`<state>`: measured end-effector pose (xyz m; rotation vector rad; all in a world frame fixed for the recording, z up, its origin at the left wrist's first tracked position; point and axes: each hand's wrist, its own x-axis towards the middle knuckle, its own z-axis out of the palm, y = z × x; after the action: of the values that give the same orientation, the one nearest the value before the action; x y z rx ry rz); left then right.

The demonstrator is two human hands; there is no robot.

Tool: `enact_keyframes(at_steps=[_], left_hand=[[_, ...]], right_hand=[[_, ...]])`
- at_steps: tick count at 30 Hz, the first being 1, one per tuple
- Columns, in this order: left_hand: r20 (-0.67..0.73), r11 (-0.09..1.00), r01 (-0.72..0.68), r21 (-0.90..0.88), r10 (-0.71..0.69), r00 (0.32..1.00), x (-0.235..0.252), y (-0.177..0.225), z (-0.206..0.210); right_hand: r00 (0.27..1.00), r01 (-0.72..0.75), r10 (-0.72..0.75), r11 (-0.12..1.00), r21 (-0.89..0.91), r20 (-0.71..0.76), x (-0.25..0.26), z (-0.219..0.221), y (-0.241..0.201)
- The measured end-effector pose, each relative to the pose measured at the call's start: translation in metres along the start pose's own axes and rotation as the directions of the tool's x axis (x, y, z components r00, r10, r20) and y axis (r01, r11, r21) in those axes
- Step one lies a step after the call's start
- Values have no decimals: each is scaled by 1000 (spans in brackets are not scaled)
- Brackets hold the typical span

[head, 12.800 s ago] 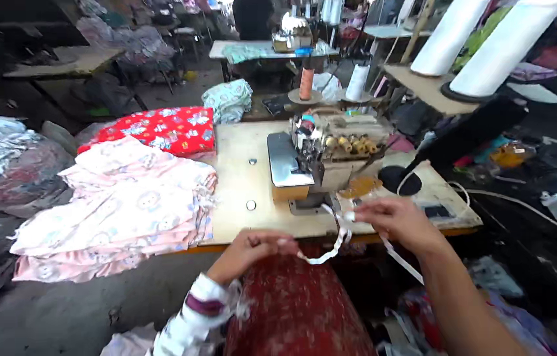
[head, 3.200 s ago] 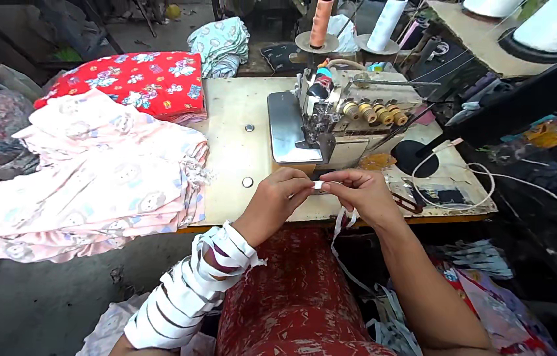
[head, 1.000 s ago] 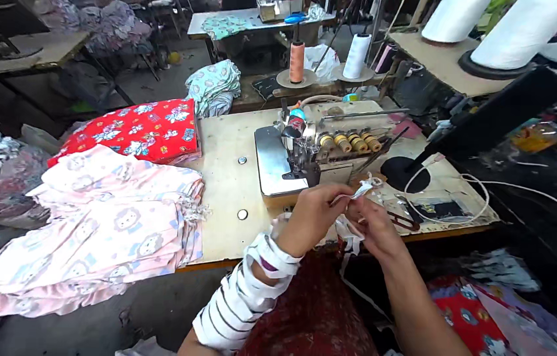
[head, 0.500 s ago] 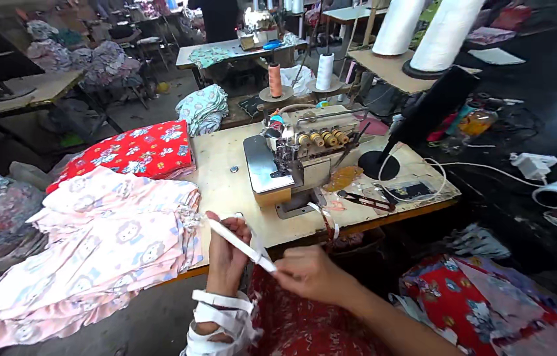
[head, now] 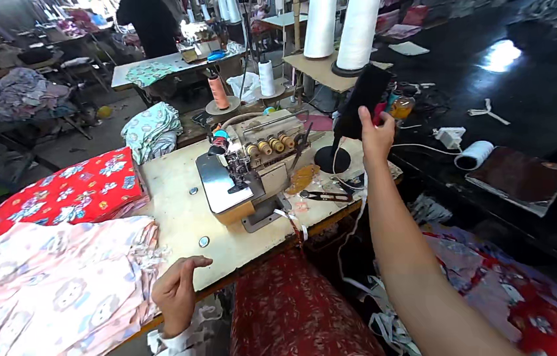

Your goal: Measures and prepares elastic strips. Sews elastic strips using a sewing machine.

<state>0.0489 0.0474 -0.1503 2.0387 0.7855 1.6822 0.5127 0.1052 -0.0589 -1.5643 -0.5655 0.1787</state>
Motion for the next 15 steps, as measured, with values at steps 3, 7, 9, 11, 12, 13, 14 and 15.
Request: enact_keyframes(at_steps=[3,7,9,11,12,13,14,15], left_hand=[[-179,971,237,-22,-237,955,-22,-24,8],[-294,896,440,-55,-436,851,-36,-34,12],[-267,897,439,-55,-437,859,-37,-35,13],[-231,899,435,-59,-436,870,-38,-38,11],[-222,897,437,-64,-440,870,-38,-39,10],[-222,894,443,-74,-448,866,-38,-39,9],[-228,888,452,-85,-459,859,-37,-38,8],[-236,882,462,-92,-470,851,-36,-38,8]], right_hand=[[996,-86,85,990,-111,-18,29,16,-13],[990,-138,130,952,-274,-48,38,29,-24],[988,-153,141,933,-326,-59,34,31,-25],[987,-159,143,923,-349,-72,31,33,-28],[987,-160,141,920,-358,-81,31,34,-30],[986,-166,143,915,-369,-88,30,34,-31],[986,-166,141,910,-379,-94,30,34,-33],[986,-164,137,909,-384,-96,30,34,-34]])
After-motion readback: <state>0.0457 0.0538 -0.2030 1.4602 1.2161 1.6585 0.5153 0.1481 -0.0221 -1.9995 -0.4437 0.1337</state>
